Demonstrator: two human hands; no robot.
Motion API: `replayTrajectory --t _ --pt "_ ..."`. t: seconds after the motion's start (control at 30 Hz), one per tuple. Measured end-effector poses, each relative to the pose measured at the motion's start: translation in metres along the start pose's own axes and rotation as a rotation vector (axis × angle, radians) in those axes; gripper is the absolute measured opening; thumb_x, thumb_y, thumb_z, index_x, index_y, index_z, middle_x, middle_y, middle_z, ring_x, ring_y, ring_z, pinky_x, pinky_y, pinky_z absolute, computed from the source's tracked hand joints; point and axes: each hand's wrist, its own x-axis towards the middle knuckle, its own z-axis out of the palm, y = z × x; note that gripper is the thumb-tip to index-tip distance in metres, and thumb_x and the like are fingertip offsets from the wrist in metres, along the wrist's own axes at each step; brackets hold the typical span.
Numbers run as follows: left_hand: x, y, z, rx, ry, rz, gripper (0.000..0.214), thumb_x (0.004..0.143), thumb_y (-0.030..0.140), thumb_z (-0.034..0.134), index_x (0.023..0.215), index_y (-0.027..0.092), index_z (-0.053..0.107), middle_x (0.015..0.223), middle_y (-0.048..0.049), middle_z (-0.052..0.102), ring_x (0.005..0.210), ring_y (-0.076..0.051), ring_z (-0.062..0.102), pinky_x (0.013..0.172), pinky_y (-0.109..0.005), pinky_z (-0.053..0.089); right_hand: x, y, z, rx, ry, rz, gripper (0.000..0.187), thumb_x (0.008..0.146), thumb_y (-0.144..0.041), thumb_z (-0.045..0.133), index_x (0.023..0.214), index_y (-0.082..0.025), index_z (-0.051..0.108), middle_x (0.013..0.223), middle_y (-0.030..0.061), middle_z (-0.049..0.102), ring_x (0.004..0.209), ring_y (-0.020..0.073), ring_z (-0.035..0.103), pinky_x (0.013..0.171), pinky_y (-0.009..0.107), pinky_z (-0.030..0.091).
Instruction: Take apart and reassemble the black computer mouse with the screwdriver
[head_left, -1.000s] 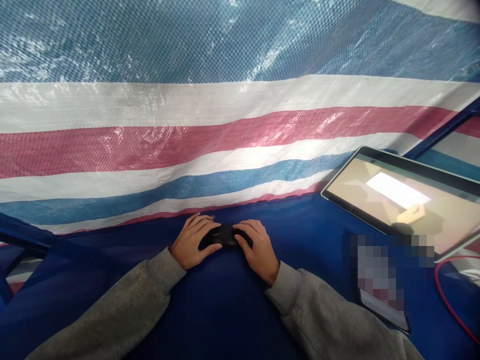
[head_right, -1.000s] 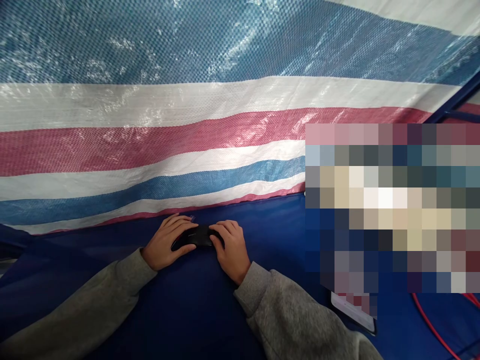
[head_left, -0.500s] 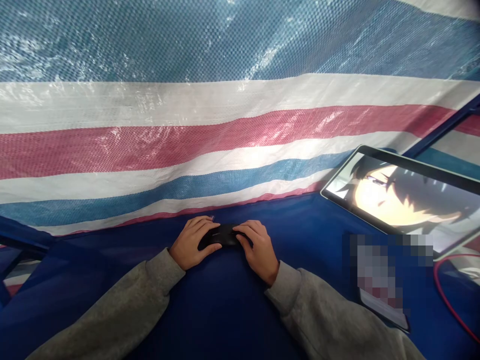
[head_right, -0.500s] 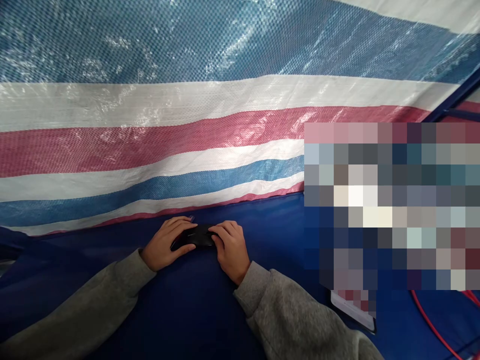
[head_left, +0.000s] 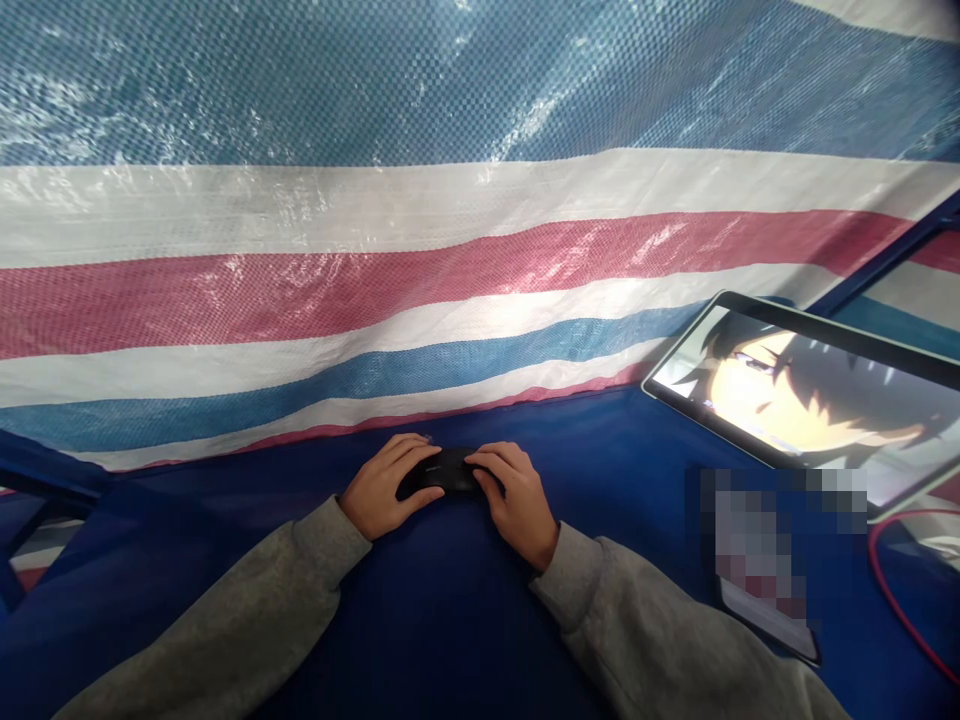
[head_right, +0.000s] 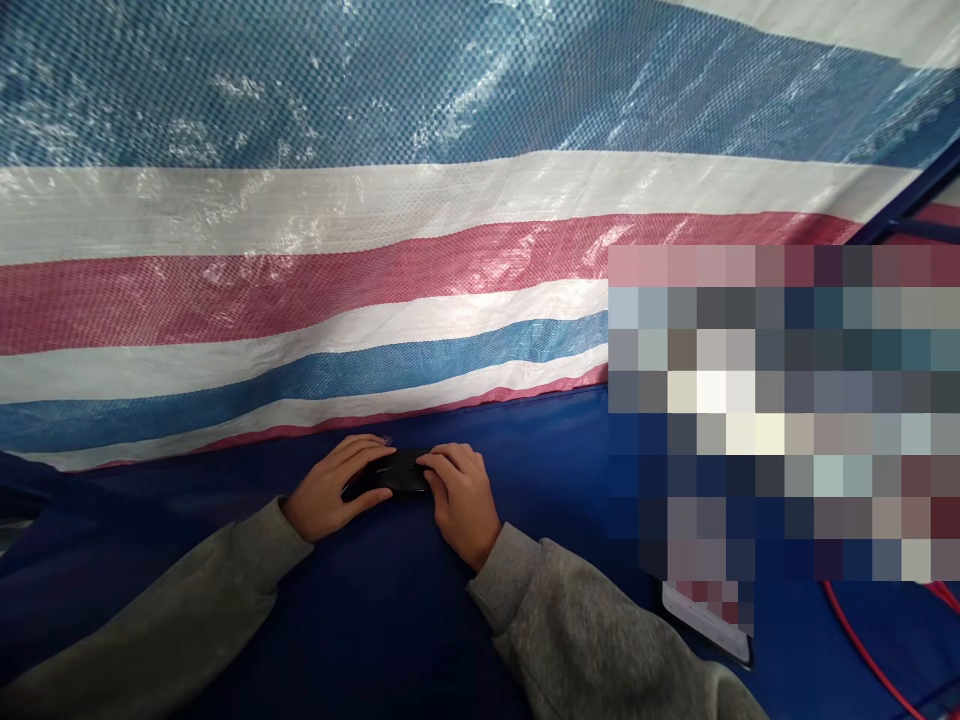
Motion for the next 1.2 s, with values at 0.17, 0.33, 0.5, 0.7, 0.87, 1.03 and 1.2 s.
replayTrajectory --t 0.17,0.33,0.5,0.7,0.87,1.03,1.2 --pt "0.000 0.000 0.000 0.015 0.018 0.030 0.048 0.084 0.046 0.065 0.124 0.020 0.061 0.120 -0.0116 0.066 0.118 -0.030 0.057 0.101 -0.048 0.050 0.001 -0.001 -0.001 0.006 -0.002 -0.012 0.022 0.094 -0.014 0.048 0.102 -0.023 0.067 0.101 0.0064 0.067 0.095 0.0226 0.060 0.087 0.041 0.048" --pt "0.001 -0.001 -0.001 0.006 0.004 0.016 0.049 0.084 0.047 0.065 0.126 0.021 0.061 0.119 -0.0107 0.068 0.118 -0.030 0.058 0.099 -0.048 0.052 0.001 -0.002 -0.002 -0.002 -0.005 -0.019 0.024 0.095 -0.015 0.047 0.103 -0.024 0.068 0.102 0.0068 0.067 0.096 0.0229 0.060 0.087 0.041 0.049" --pt "0.005 0.001 -0.005 -0.028 -0.005 0.006 0.049 0.082 0.048 0.067 0.122 0.022 0.064 0.116 -0.0102 0.070 0.117 -0.030 0.059 0.099 -0.048 0.053 0.001 0.000 -0.001 -0.004 -0.006 -0.025 0.025 0.095 -0.016 0.046 0.103 -0.024 0.068 0.101 0.0068 0.067 0.095 0.0230 0.061 0.087 0.042 0.049" --pt "0.007 0.001 -0.009 -0.024 -0.011 -0.021 0.050 0.078 0.051 0.070 0.119 0.021 0.067 0.120 -0.0112 0.069 0.119 -0.032 0.059 0.101 -0.051 0.052 0.001 0.000 0.000 0.009 -0.005 -0.016 0.024 0.095 -0.015 0.047 0.103 -0.024 0.068 0.102 0.0068 0.066 0.097 0.0232 0.060 0.088 0.042 0.049" --pt "0.007 0.001 -0.010 -0.016 -0.033 -0.057 0.054 0.078 0.054 0.069 0.119 0.020 0.067 0.130 -0.0130 0.063 0.125 -0.033 0.056 0.105 -0.052 0.048 0.000 -0.001 -0.001 0.013 -0.010 -0.018 0.023 0.095 -0.015 0.047 0.102 -0.023 0.067 0.102 0.0070 0.066 0.097 0.0233 0.059 0.088 0.042 0.049" --pt "0.004 0.004 -0.006 0.028 -0.020 -0.051 0.054 0.081 0.054 0.066 0.121 0.018 0.065 0.135 -0.0141 0.059 0.128 -0.032 0.054 0.105 -0.051 0.048 0.000 0.000 -0.001 0.023 -0.005 -0.020 0.024 0.095 -0.016 0.046 0.103 -0.022 0.068 0.102 0.0075 0.066 0.096 0.0232 0.060 0.088 0.042 0.049" --pt "0.000 0.009 -0.001 0.071 0.004 -0.029 0.053 0.086 0.051 0.061 0.124 0.014 0.063 0.133 -0.0152 0.060 0.128 -0.031 0.054 0.103 -0.049 0.051 0.000 0.000 0.000 0.014 0.003 -0.018 0.025 0.096 -0.016 0.046 0.104 -0.023 0.068 0.102 0.0074 0.066 0.096 0.0229 0.060 0.087 0.042 0.050"
